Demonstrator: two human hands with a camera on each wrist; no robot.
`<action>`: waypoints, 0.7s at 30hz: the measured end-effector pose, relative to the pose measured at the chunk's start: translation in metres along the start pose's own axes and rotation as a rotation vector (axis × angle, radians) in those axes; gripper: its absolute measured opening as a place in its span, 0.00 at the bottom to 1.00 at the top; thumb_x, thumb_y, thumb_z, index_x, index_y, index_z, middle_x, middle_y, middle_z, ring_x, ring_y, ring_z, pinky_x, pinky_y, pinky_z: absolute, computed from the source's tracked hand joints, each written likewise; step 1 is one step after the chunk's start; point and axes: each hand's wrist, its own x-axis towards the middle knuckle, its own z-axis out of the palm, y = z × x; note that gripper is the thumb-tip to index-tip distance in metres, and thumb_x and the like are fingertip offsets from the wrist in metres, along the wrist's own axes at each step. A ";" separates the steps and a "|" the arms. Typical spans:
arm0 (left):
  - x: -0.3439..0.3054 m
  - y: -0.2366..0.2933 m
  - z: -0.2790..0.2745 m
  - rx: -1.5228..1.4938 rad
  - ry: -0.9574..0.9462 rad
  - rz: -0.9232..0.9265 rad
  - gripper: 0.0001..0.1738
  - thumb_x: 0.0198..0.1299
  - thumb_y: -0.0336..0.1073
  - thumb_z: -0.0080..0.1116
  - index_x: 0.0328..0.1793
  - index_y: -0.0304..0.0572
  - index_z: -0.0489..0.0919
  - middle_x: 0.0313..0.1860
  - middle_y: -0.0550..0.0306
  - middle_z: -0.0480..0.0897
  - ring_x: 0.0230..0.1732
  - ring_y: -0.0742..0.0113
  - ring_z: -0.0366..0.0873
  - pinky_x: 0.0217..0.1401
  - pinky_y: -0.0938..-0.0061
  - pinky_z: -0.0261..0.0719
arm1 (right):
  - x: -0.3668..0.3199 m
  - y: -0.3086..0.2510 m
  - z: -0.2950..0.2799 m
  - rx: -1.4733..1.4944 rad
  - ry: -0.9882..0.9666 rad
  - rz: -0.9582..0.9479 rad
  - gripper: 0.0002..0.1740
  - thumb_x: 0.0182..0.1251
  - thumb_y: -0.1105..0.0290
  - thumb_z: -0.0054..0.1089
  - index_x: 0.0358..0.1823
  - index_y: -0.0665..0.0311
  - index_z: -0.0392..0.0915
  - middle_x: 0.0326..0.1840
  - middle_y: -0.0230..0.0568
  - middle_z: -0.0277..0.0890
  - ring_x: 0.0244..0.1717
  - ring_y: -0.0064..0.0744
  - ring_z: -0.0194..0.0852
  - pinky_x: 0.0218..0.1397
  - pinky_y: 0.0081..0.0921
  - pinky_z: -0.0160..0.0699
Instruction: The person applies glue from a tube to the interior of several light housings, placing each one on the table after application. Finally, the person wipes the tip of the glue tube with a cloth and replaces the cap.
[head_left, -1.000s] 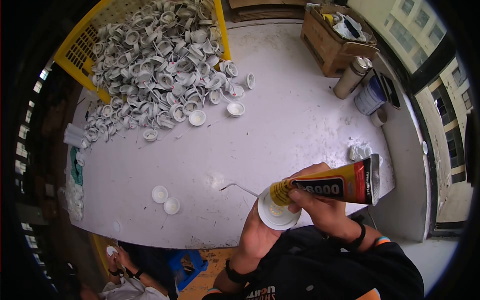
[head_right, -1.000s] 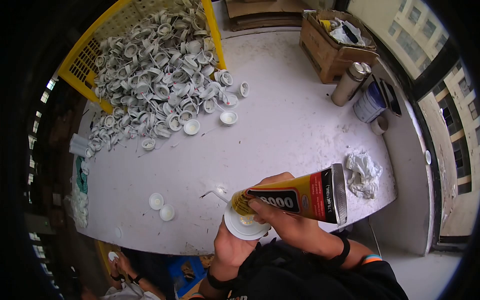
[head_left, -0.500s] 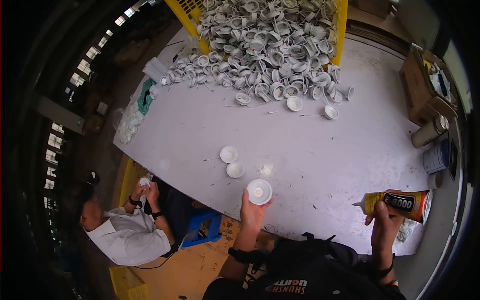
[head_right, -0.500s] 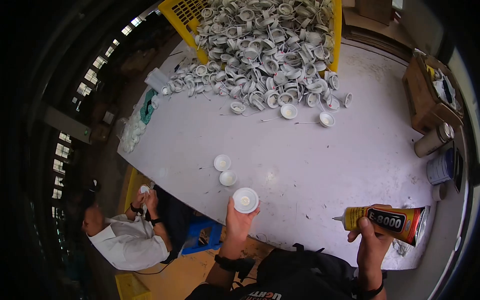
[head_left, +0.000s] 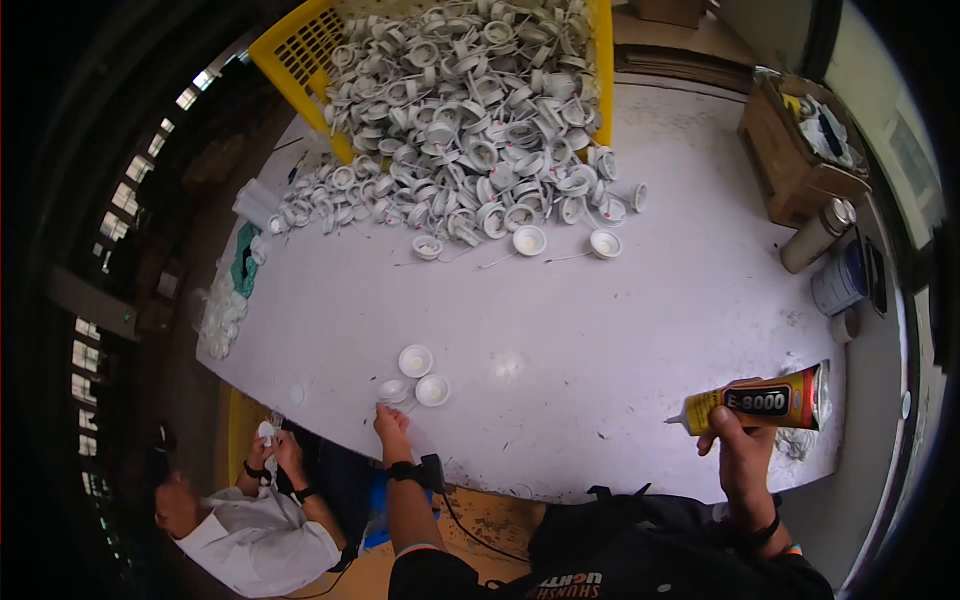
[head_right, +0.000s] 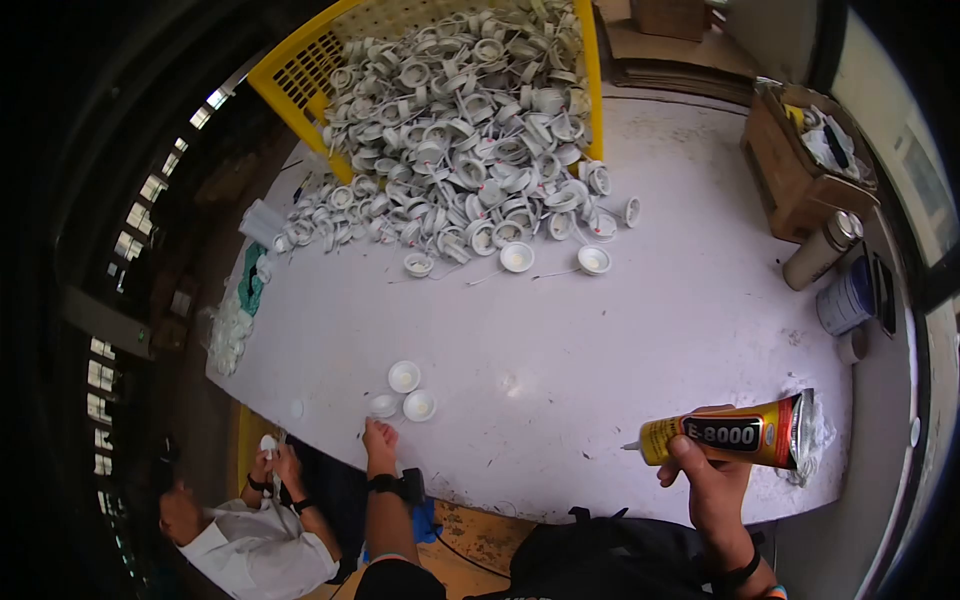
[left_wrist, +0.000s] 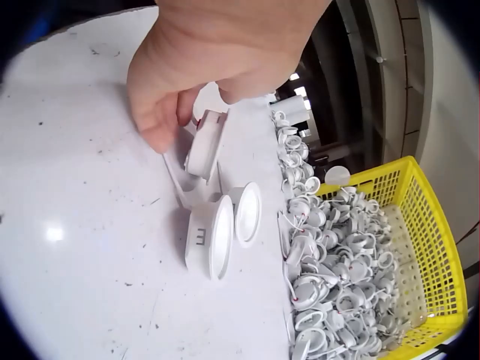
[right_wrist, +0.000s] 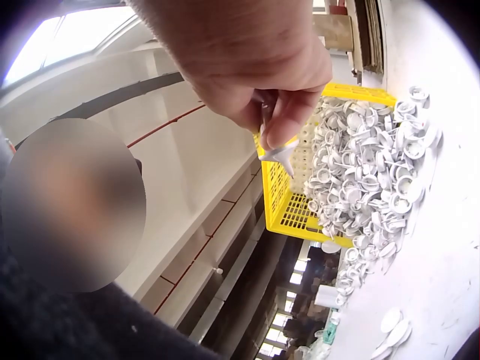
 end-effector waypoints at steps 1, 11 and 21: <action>-0.009 0.010 0.009 0.073 0.139 0.038 0.23 0.55 0.49 0.39 0.50 0.39 0.65 0.43 0.52 0.69 0.39 0.64 0.67 0.43 0.71 0.67 | 0.002 0.000 -0.002 0.037 -0.022 0.008 0.13 0.50 0.75 0.55 0.35 0.69 0.62 0.22 0.41 0.67 0.15 0.27 0.68 0.16 0.19 0.69; -0.164 0.021 0.189 0.199 -0.884 0.213 0.14 0.55 0.39 0.46 0.41 0.37 0.72 0.31 0.58 0.74 0.30 0.72 0.71 0.30 0.82 0.69 | 0.033 0.004 -0.004 0.104 0.055 0.079 0.13 0.51 0.75 0.54 0.35 0.71 0.62 0.22 0.44 0.68 0.16 0.28 0.69 0.17 0.20 0.70; -0.162 -0.061 0.412 0.744 -0.634 0.596 0.27 0.46 0.52 0.53 0.39 0.31 0.71 0.32 0.49 0.76 0.34 0.58 0.74 0.34 0.69 0.70 | 0.062 0.011 -0.023 0.092 0.237 0.074 0.14 0.49 0.76 0.54 0.35 0.70 0.61 0.23 0.44 0.67 0.13 0.29 0.67 0.14 0.21 0.68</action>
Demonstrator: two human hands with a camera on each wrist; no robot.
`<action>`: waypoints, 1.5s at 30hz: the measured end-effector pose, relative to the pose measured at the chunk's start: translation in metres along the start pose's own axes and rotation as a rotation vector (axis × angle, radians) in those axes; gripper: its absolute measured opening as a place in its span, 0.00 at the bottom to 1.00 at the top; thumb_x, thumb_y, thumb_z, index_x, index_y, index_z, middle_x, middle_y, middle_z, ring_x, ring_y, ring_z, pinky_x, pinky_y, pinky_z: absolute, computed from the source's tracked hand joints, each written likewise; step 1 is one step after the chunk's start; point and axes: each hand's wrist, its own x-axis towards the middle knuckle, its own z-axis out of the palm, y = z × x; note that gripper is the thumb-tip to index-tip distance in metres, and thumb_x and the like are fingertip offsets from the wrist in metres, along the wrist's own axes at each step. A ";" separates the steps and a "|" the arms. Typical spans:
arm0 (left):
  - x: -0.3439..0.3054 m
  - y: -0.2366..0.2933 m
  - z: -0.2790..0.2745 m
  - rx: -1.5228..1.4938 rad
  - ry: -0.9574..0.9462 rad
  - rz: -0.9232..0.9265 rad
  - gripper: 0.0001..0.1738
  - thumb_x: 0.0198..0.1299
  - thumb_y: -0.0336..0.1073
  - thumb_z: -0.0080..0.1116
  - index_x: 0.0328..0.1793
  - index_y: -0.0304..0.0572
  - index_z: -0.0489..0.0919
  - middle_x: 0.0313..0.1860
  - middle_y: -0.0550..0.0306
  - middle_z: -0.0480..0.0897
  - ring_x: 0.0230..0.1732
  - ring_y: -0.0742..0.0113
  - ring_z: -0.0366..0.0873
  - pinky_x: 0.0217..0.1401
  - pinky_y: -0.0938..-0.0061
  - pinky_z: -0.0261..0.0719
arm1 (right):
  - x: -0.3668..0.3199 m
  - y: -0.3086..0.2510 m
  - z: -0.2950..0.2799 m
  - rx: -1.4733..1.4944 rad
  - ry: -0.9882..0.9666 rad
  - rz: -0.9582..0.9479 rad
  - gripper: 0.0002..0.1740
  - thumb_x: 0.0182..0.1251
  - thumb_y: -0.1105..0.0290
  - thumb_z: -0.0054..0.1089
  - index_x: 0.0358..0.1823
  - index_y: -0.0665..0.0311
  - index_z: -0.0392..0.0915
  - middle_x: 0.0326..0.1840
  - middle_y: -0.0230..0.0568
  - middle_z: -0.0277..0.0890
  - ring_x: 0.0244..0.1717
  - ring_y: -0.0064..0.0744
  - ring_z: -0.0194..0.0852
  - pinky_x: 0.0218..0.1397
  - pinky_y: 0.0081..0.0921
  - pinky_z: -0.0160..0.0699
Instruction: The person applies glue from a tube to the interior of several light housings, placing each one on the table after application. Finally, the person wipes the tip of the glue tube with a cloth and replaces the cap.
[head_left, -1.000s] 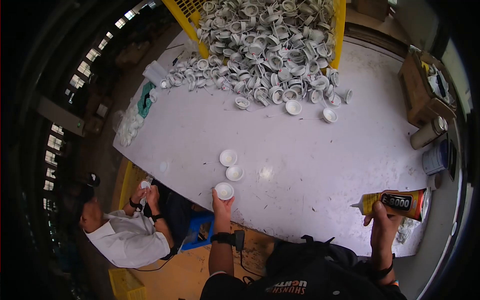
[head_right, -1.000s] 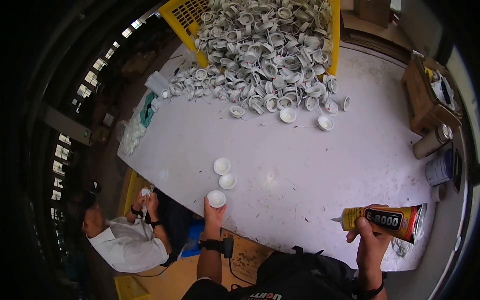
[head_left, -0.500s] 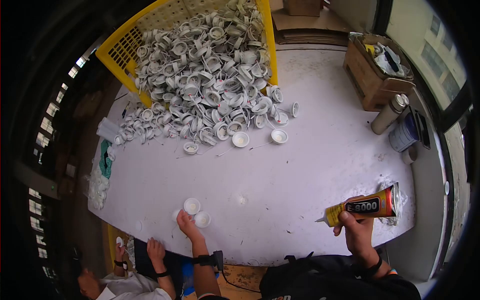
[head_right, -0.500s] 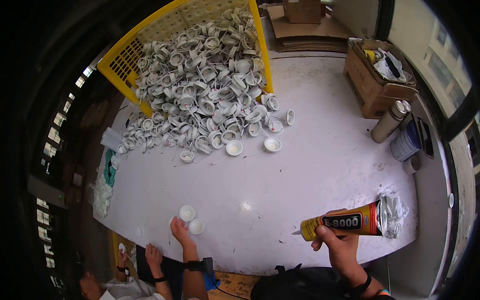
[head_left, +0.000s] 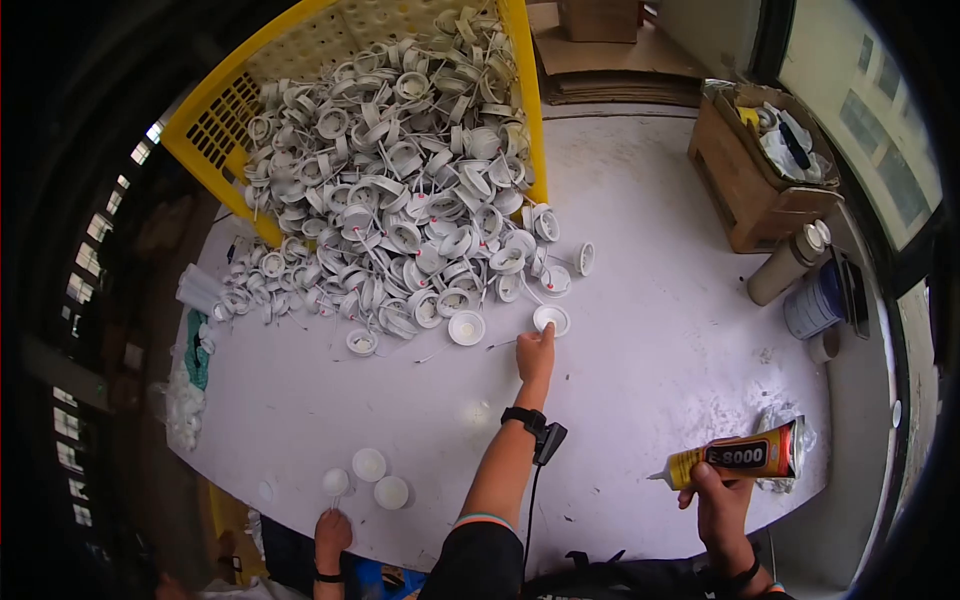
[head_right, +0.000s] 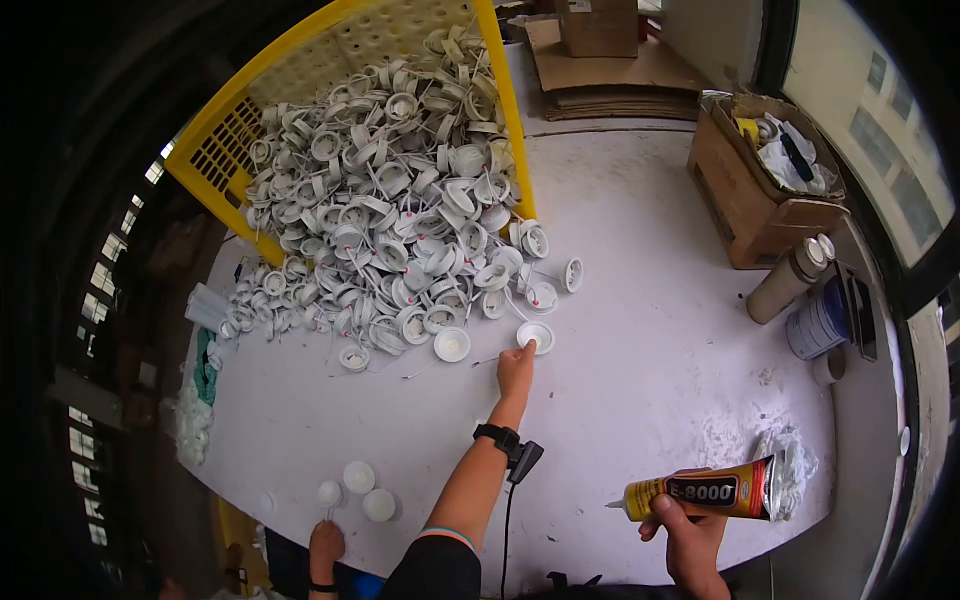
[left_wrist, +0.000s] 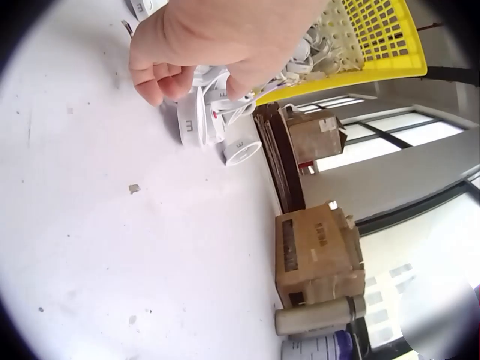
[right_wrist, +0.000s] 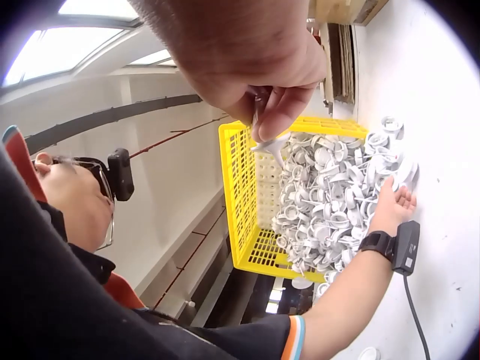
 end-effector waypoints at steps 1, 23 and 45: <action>-0.005 0.008 0.002 0.007 0.006 -0.005 0.27 0.46 0.52 0.53 0.39 0.31 0.71 0.32 0.49 0.76 0.34 0.58 0.74 0.34 0.69 0.70 | 0.004 0.003 -0.003 0.009 0.030 0.020 0.14 0.48 0.76 0.55 0.35 0.70 0.61 0.22 0.44 0.67 0.13 0.29 0.66 0.13 0.21 0.68; -0.123 0.000 -0.071 -0.787 -0.437 -0.332 0.18 0.52 0.39 0.43 0.44 0.32 0.66 0.34 0.49 0.74 0.33 0.59 0.77 0.28 0.76 0.76 | -0.013 -0.003 -0.009 0.003 0.003 -0.083 0.15 0.49 0.73 0.55 0.36 0.69 0.61 0.22 0.42 0.66 0.11 0.28 0.65 0.12 0.20 0.65; -0.336 0.057 -0.187 -1.373 -0.910 -0.257 0.30 0.59 0.51 0.28 0.61 0.37 0.52 0.55 0.48 0.63 0.53 0.57 0.64 0.50 0.61 0.65 | -0.085 -0.027 -0.009 -0.007 -0.303 -0.136 0.15 0.49 0.72 0.55 0.34 0.68 0.60 0.30 0.49 0.67 0.17 0.27 0.68 0.12 0.16 0.68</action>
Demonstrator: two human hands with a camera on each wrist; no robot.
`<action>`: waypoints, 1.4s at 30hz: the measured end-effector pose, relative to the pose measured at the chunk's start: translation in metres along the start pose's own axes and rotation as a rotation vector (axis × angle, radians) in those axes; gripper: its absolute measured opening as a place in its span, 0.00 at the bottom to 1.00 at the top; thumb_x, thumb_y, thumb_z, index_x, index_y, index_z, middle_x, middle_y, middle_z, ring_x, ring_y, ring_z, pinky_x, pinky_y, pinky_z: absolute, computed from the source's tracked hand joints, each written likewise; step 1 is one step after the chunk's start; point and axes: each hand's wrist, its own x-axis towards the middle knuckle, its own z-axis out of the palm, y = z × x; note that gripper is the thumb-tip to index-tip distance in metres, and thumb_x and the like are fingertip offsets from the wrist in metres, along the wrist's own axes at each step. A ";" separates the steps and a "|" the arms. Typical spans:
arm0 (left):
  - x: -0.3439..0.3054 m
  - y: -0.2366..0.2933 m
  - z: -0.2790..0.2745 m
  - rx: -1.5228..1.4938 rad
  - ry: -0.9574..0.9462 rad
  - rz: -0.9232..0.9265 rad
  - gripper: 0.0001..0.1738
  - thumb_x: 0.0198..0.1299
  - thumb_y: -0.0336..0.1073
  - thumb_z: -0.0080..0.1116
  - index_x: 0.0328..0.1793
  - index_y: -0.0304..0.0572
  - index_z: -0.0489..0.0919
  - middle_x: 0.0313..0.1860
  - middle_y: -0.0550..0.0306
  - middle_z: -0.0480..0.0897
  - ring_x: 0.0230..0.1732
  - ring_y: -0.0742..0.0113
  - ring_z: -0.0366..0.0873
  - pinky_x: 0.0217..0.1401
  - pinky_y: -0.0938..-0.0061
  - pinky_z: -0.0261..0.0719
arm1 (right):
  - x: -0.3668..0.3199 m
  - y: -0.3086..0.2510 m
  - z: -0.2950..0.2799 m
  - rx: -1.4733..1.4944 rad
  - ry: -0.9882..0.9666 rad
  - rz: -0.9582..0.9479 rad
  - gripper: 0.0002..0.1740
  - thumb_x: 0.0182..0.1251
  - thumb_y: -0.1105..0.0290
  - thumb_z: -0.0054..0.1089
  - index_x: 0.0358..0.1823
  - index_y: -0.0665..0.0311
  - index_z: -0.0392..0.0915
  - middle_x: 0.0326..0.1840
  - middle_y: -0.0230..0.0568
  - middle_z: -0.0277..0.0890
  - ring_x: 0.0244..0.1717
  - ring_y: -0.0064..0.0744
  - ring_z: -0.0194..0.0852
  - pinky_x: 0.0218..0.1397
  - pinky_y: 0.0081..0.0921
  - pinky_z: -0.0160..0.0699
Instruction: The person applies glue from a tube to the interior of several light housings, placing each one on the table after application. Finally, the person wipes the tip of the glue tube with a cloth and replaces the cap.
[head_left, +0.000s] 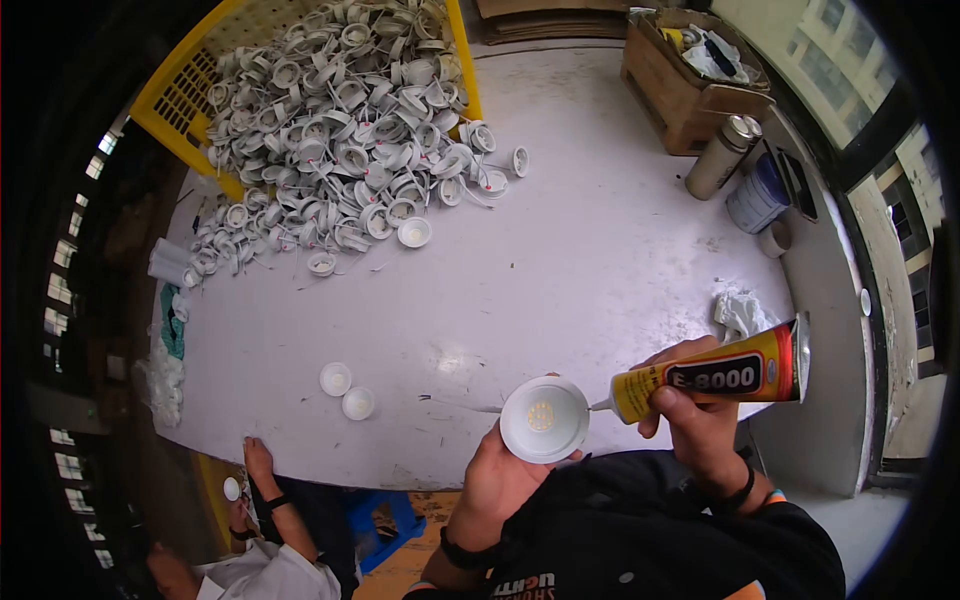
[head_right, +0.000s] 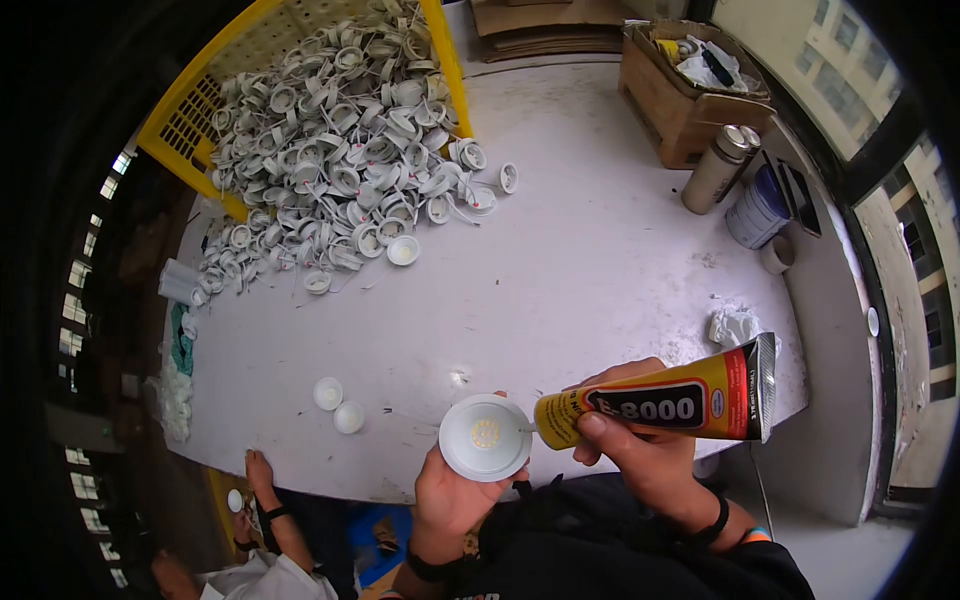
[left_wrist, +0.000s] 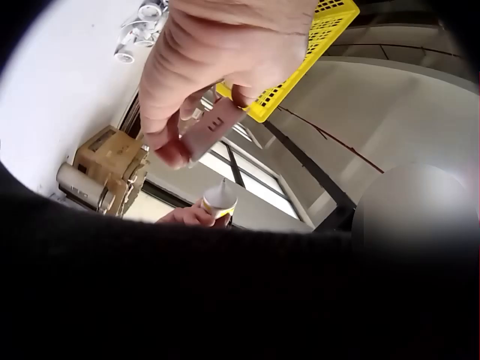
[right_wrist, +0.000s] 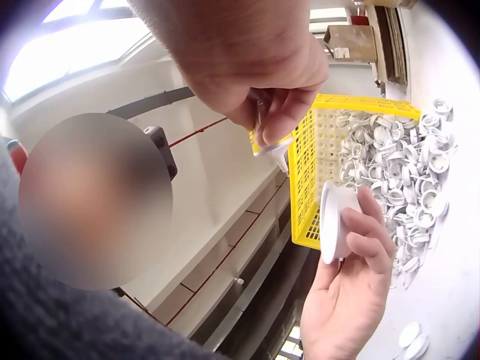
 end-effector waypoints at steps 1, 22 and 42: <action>0.001 -0.002 0.005 -0.003 0.028 -0.018 0.30 0.58 0.51 0.29 0.61 0.37 0.53 0.55 0.47 0.63 0.51 0.55 0.65 0.47 0.61 0.67 | 0.000 0.000 0.000 -0.002 -0.021 -0.008 0.15 0.49 0.72 0.55 0.34 0.68 0.60 0.31 0.50 0.68 0.16 0.27 0.68 0.12 0.16 0.68; 0.005 -0.011 0.000 -0.121 -0.243 -0.117 0.33 0.57 0.53 0.34 0.62 0.40 0.48 0.57 0.47 0.59 0.53 0.59 0.64 0.48 0.64 0.69 | 0.004 -0.008 0.023 -0.186 -0.136 -0.064 0.12 0.49 0.79 0.52 0.35 0.69 0.60 0.35 0.53 0.66 0.26 0.29 0.72 0.22 0.15 0.76; 0.003 -0.011 -0.001 -0.088 -0.241 -0.121 0.34 0.56 0.54 0.35 0.62 0.38 0.48 0.56 0.47 0.59 0.52 0.60 0.65 0.47 0.64 0.70 | 0.008 -0.005 0.018 -0.480 -0.229 -0.284 0.12 0.47 0.82 0.52 0.34 0.68 0.62 0.33 0.51 0.68 0.29 0.31 0.72 0.22 0.17 0.76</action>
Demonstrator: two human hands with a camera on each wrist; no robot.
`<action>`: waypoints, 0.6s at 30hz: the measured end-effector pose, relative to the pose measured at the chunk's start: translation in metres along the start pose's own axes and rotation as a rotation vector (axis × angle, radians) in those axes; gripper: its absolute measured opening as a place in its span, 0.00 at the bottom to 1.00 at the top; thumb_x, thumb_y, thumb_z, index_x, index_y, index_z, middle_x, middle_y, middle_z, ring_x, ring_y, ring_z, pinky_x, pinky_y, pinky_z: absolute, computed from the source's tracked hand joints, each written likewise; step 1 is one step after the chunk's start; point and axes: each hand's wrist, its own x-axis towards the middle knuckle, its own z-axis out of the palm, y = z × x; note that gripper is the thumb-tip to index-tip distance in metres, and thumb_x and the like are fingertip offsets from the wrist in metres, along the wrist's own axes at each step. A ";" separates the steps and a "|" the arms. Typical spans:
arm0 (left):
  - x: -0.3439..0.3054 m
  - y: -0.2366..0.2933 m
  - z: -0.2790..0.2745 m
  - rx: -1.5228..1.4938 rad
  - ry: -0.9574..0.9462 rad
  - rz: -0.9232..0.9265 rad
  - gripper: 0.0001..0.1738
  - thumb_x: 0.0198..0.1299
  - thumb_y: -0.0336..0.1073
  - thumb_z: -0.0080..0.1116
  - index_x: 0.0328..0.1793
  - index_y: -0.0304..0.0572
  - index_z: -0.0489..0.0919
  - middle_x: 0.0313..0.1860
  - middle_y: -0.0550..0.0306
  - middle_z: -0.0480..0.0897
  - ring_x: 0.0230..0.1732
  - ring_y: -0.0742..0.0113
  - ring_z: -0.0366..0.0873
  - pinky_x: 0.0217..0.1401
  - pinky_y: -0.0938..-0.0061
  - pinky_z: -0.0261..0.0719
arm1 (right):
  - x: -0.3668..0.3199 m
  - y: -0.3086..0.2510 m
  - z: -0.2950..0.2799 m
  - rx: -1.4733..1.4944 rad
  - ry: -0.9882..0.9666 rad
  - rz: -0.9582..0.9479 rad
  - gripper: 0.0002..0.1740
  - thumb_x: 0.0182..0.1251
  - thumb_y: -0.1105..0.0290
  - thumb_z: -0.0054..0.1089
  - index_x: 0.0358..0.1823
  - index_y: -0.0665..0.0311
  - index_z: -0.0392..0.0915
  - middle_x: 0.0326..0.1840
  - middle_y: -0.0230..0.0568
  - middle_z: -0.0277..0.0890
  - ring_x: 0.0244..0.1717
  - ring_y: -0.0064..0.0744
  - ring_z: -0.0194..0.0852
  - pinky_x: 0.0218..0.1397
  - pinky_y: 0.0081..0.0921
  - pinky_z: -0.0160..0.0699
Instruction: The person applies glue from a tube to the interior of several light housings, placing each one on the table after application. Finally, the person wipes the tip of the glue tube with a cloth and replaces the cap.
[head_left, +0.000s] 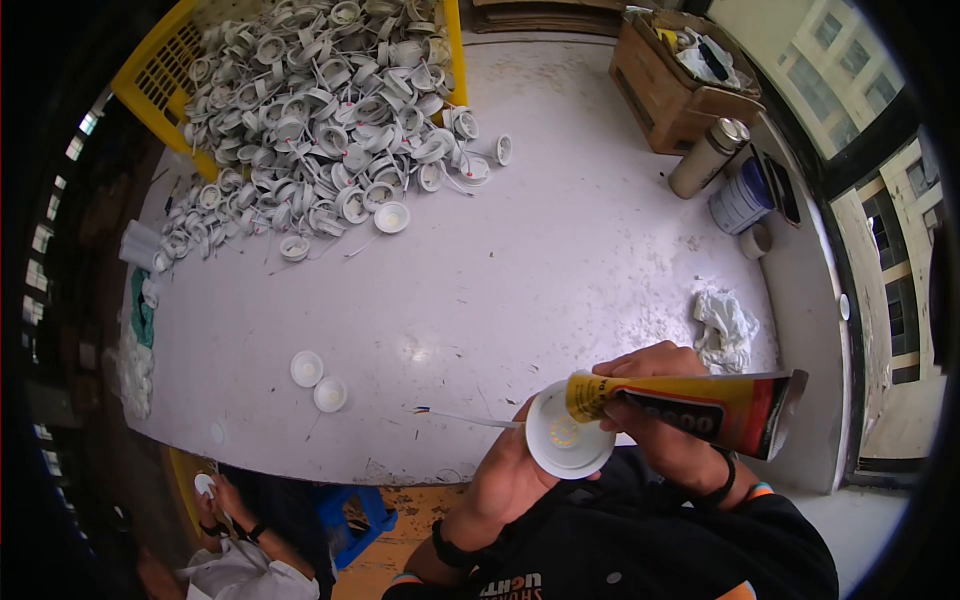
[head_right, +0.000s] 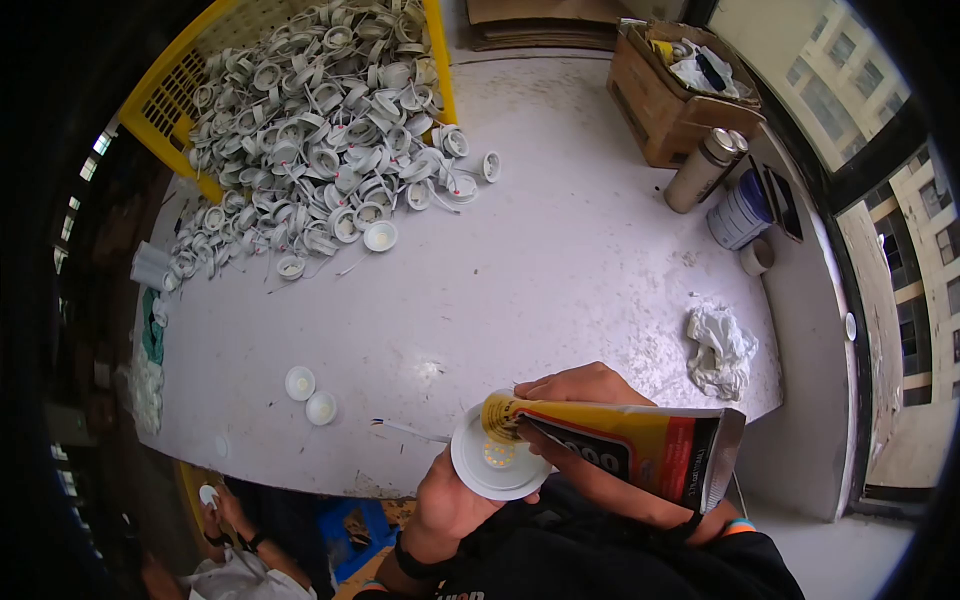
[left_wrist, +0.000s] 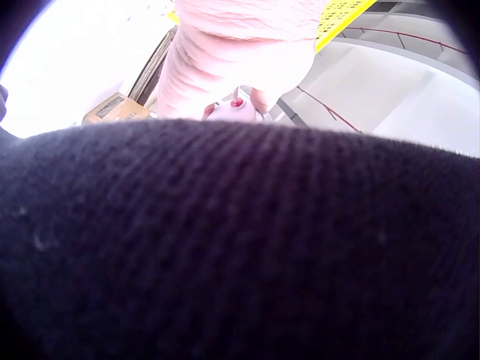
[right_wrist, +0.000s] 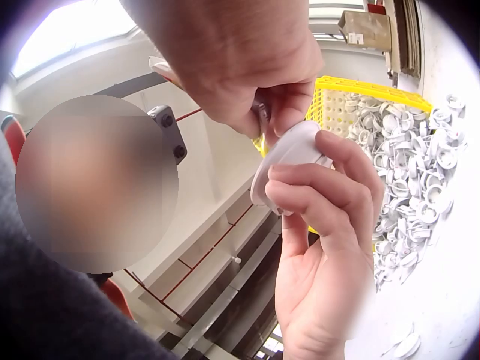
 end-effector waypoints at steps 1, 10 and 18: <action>0.000 0.001 0.000 0.009 0.034 -0.002 0.34 0.56 0.54 0.36 0.62 0.38 0.48 0.56 0.47 0.59 0.52 0.59 0.65 0.47 0.63 0.71 | 0.000 0.001 -0.002 -0.093 -0.018 -0.049 0.12 0.47 0.82 0.53 0.33 0.68 0.62 0.33 0.50 0.68 0.30 0.32 0.73 0.23 0.18 0.76; -0.003 0.006 -0.003 0.066 0.097 0.121 0.33 0.56 0.53 0.38 0.61 0.38 0.51 0.55 0.46 0.61 0.52 0.57 0.65 0.46 0.61 0.70 | 0.001 -0.015 -0.015 -0.375 -0.065 -0.132 0.14 0.42 0.79 0.60 0.34 0.65 0.72 0.31 0.39 0.71 0.34 0.32 0.74 0.30 0.20 0.74; -0.003 0.003 -0.002 0.040 0.205 0.193 0.32 0.57 0.52 0.36 0.61 0.39 0.52 0.56 0.48 0.61 0.55 0.57 0.63 0.48 0.63 0.69 | -0.005 0.004 -0.020 -0.001 -0.386 0.073 0.13 0.46 0.77 0.59 0.35 0.66 0.71 0.32 0.40 0.72 0.31 0.25 0.72 0.32 0.17 0.72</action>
